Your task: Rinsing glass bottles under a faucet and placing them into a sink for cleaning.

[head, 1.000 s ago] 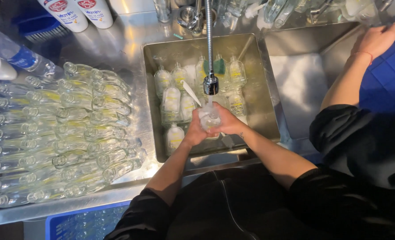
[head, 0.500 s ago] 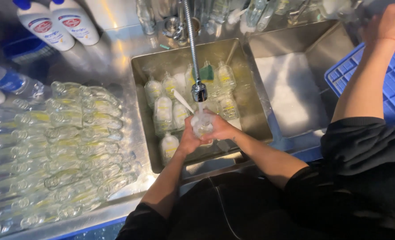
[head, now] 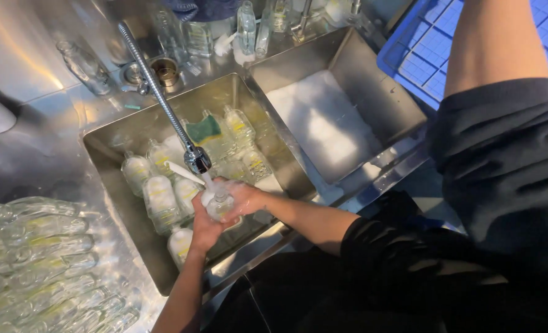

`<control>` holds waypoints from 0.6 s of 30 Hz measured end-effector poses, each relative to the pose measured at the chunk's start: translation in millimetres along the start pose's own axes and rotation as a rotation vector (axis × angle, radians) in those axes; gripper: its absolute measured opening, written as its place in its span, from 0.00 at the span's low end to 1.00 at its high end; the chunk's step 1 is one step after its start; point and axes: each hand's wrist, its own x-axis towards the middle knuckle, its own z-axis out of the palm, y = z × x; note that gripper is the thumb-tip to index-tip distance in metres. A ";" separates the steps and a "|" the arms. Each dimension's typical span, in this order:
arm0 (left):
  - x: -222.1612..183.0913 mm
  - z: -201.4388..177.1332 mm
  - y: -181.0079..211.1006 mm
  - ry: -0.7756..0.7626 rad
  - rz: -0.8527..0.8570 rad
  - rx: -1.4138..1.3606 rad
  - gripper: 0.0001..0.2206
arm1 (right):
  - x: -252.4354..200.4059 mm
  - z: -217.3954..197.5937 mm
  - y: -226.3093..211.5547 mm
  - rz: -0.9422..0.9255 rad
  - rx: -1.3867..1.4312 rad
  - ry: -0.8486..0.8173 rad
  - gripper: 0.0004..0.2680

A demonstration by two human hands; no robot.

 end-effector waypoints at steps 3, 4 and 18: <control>-10.2 1.0 14.2 0.013 0.042 -0.018 0.58 | -0.7 -12.3 -44.2 0.233 -0.161 -0.144 0.38; -6.7 0.0 9.1 -0.003 0.045 -0.026 0.58 | -1.6 -12.6 -43.1 0.249 -0.168 -0.138 0.38; -0.9 3.1 -8.8 0.020 0.171 -0.126 0.49 | 3.8 -3.1 -14.5 -0.024 -0.040 -0.064 0.38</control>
